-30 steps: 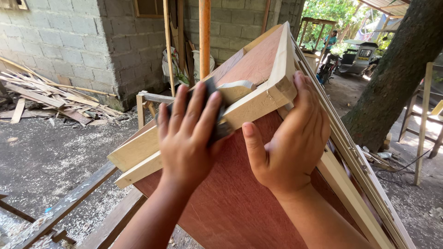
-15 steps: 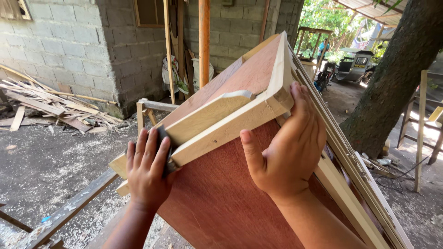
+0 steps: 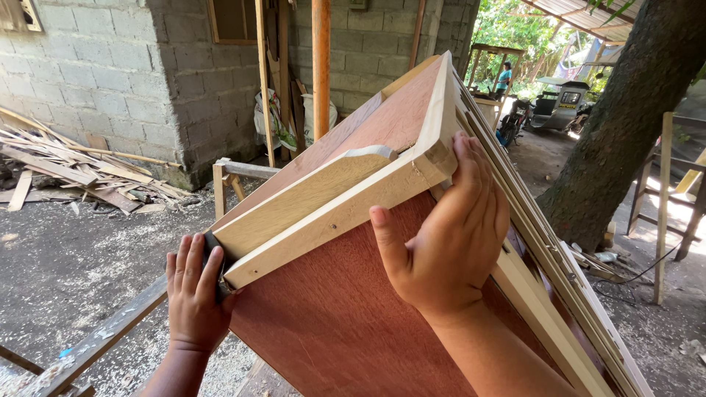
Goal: The person sands a wooden cabinet resting on sawhorses, rubbing sandpaper by hand along the top edges, frame rails and decorative trim, repositioning the cabinet and switching sandpaper pieces to sand different surfaces.
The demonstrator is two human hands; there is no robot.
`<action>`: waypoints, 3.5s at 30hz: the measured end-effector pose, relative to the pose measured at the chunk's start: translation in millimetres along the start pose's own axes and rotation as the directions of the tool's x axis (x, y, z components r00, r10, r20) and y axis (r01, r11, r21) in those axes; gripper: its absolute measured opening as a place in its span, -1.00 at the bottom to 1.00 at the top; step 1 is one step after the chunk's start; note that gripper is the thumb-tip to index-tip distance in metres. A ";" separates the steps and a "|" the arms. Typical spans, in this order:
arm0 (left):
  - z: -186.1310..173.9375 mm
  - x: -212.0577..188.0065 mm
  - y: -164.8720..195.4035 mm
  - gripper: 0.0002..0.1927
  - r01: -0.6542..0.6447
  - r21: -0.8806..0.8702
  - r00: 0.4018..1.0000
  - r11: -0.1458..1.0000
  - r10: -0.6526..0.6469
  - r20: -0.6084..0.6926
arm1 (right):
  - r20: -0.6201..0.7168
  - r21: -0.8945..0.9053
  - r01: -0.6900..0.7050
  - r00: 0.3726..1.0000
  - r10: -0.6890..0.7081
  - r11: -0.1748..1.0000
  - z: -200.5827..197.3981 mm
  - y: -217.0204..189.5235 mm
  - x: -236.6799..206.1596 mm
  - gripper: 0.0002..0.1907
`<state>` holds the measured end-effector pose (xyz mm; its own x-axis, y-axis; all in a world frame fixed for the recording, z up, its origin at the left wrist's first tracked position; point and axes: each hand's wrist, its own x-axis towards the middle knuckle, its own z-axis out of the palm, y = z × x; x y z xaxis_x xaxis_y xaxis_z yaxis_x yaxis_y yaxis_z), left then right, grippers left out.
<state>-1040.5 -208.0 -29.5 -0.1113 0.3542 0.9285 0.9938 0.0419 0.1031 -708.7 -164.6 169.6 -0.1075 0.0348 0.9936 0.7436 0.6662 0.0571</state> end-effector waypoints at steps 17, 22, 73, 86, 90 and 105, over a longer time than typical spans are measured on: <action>-8.0 23.8 31.1 -0.34 -0.102 -0.021 0.992 0.995 0.100 -0.078 | -0.004 0.012 -0.012 1.000 0.012 1.000 -2.0 -2.1 1.9 -0.13; -19.0 61.3 76.5 -0.38 -0.130 -0.024 0.987 0.991 0.127 -0.100 | -0.010 0.023 -0.006 1.000 0.006 1.000 -1.4 -1.0 0.6 -0.15; -37.9 171.2 225.8 -0.71 -0.197 -0.177 0.950 0.964 0.144 -0.276 | -0.096 0.173 0.114 0.990 -0.099 0.978 19.7 9.3 -12.4 -0.18; 21.5 5.2 -17.1 -0.62 -0.072 -0.006 0.994 0.997 0.071 -0.078 | 0.034 0.115 0.109 0.993 -0.113 0.987 66.4 14.0 -56.1 -0.12; 26.9 -40.7 -74.4 -0.61 -0.011 0.001 1.000 1.000 0.011 -0.029 | 0.024 0.105 0.104 0.994 -0.107 0.989 78.9 24.4 -64.7 -0.11; -8.4 -69.8 -69.8 -0.59 0.556 -0.732 -0.009 -0.394 -0.884 0.468 | 0.047 0.039 0.098 0.994 -0.099 0.994 69.6 20.9 -67.2 0.01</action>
<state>-1102.1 -243.5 -98.5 -0.8783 0.3969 -0.2667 -0.4513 -0.5037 0.7366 -731.9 -101.1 97.2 -0.2116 0.0031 0.9773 0.7030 0.6952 0.1500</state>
